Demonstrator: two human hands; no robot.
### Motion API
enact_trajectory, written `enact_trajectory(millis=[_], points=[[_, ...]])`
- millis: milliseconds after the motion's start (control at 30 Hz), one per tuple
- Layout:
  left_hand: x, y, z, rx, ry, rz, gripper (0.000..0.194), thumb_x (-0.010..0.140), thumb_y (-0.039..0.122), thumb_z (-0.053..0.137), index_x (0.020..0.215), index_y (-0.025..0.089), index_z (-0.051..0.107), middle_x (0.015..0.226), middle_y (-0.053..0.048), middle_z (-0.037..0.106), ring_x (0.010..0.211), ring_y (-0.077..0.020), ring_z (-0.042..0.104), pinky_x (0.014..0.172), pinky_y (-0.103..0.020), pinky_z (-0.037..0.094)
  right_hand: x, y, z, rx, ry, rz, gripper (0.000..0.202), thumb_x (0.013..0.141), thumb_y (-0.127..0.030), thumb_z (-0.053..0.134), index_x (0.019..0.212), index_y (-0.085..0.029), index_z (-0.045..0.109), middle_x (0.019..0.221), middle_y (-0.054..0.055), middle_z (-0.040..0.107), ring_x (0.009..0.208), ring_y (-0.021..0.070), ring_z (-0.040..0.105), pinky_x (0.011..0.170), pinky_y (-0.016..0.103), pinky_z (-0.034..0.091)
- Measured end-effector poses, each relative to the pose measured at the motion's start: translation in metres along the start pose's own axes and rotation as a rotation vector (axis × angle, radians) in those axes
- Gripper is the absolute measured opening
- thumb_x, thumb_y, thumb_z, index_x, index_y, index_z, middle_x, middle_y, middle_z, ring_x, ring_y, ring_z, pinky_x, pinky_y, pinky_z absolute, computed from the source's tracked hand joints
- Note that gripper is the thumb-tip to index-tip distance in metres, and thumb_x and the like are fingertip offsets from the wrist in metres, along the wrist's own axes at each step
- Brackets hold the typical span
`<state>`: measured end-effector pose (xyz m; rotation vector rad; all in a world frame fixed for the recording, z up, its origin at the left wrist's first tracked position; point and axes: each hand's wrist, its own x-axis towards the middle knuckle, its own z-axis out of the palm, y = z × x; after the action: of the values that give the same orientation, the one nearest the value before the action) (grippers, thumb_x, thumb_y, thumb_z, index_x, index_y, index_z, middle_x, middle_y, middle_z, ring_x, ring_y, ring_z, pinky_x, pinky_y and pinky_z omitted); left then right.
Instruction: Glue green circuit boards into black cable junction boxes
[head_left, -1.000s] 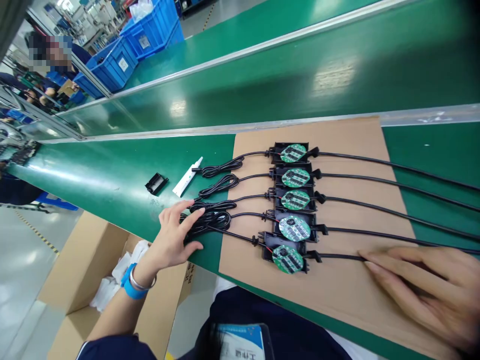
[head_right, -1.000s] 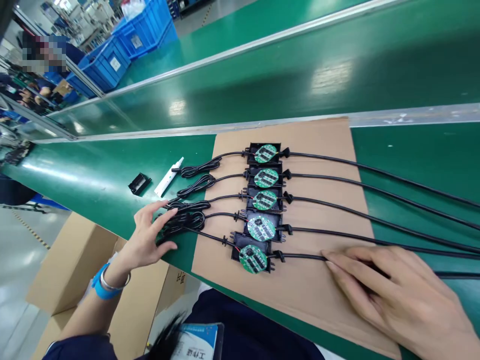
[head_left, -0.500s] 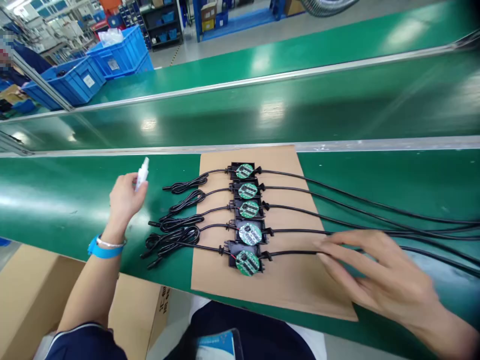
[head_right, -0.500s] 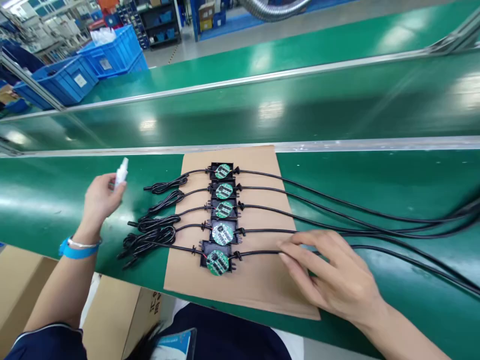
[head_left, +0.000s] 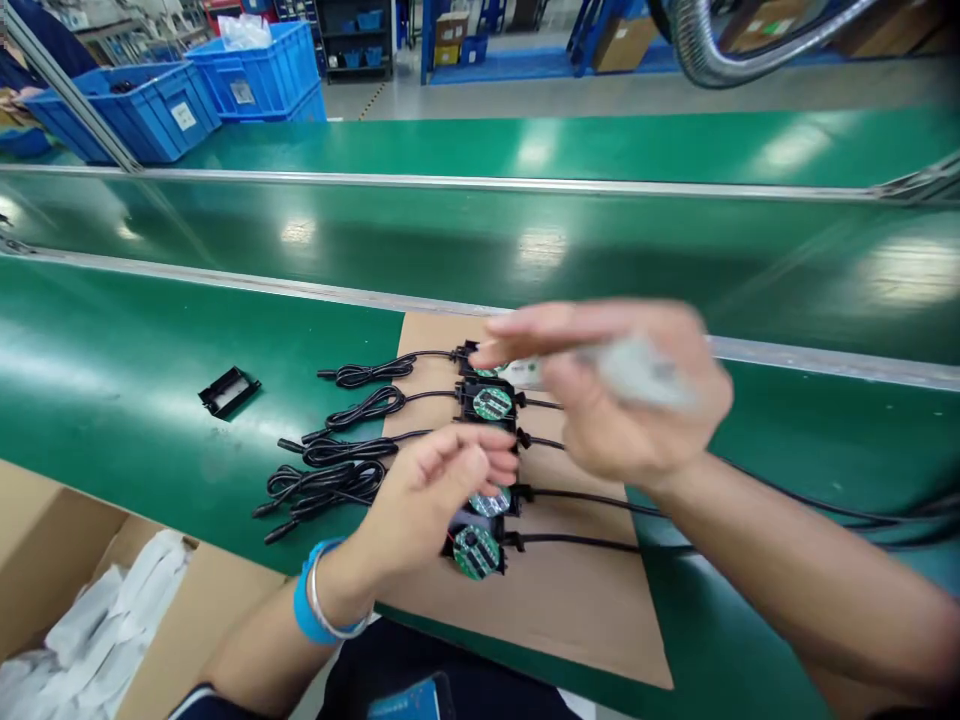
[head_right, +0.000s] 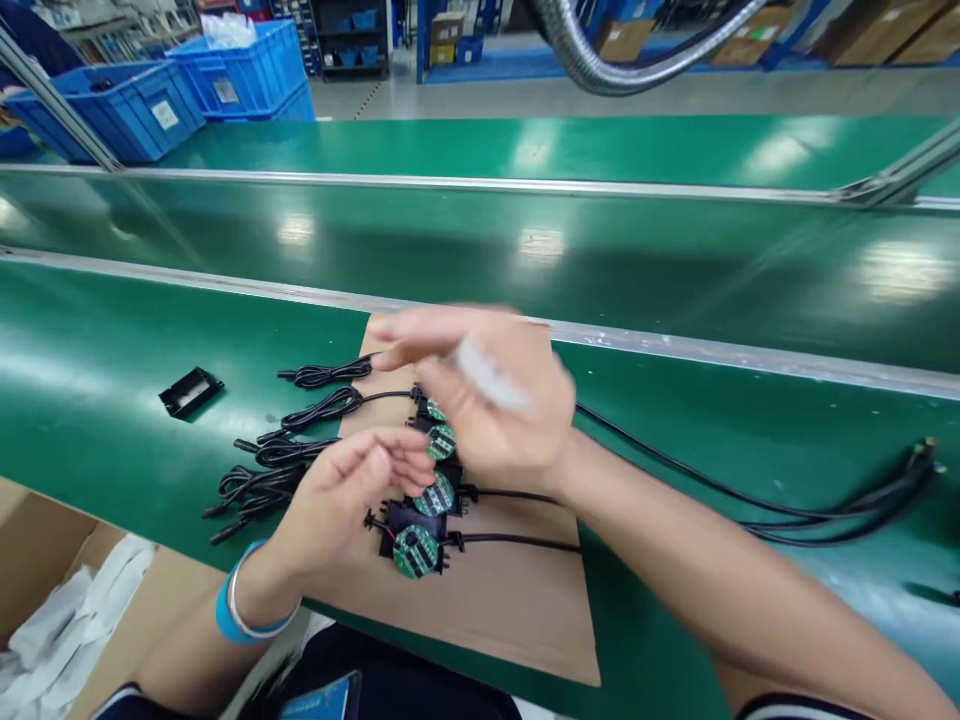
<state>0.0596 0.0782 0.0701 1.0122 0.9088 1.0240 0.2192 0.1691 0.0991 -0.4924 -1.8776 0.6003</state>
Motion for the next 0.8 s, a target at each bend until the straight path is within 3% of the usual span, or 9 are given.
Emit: enact_trajectory(millis=[67,100,167,267,433,800], points=[[-0.007,-0.008,-0.009,0.363,0.007,0.099,0.030,0.093,0.038,0.064,0.114,0.018,0.067,0.110,-0.008,0.069,0.104,-0.0205,0.064,0.092,-0.036,0.053,0.019,0.022,0.003,0.291,0.231,0.191,0.010,0.094,-0.029,0.060,0.103,-0.025,0.061,0.080,0.000,0.066,0.064,0.0157,0.066,0.061,0.033,0.059],[-0.010,-0.012,-0.011,0.536,0.009,0.167,0.029,0.092,0.033,0.066,0.116,0.018,0.066,0.113,-0.009,0.068,0.109,-0.0224,0.061,0.096,-0.039,0.051,0.028,0.036,0.006,0.410,0.268,0.267,0.009,0.091,-0.031,0.065,0.094,-0.024,0.060,0.068,-0.003,0.059,0.054,0.0137,0.060,0.055,0.031,0.056],[-0.014,-0.020,-0.013,0.791,-0.008,0.276,0.032,0.090,0.026,0.066,0.121,0.017,0.063,0.120,-0.011,0.064,0.117,-0.0253,0.057,0.102,-0.044,0.048,0.041,0.064,0.013,0.552,0.246,0.407,0.027,0.085,-0.040,0.071,0.075,-0.023,0.052,0.055,-0.007,0.044,0.044,0.0107,0.047,0.047,0.028,0.050],[-0.014,-0.030,-0.013,0.978,-0.081,0.311,0.038,0.090,0.023,0.065,0.127,0.018,0.058,0.128,-0.011,0.061,0.123,-0.0271,0.053,0.104,-0.045,0.048,0.048,0.097,0.021,0.621,0.236,0.516,0.045,0.083,-0.053,0.069,0.063,-0.022,0.042,0.050,-0.007,0.035,0.038,0.0078,0.033,0.037,0.024,0.037],[-0.013,-0.034,-0.019,1.036,-0.094,0.370,0.038,0.088,0.021,0.064,0.125,0.017,0.057,0.125,-0.011,0.064,0.123,-0.0278,0.055,0.102,-0.044,0.052,0.047,0.110,0.022,0.614,0.171,0.551,0.048,0.082,-0.057,0.068,0.060,-0.022,0.044,0.046,-0.008,0.030,0.035,0.0069,0.026,0.034,0.023,0.025],[-0.012,-0.031,-0.019,1.034,-0.007,0.369,0.027,0.090,0.025,0.062,0.117,0.020,0.062,0.116,-0.008,0.069,0.115,-0.0267,0.062,0.094,-0.041,0.058,0.045,0.114,0.020,0.471,0.065,0.540,0.050,0.086,-0.063,0.062,0.064,-0.023,0.041,0.047,-0.007,0.028,0.037,0.0079,0.023,0.037,0.025,0.023]])
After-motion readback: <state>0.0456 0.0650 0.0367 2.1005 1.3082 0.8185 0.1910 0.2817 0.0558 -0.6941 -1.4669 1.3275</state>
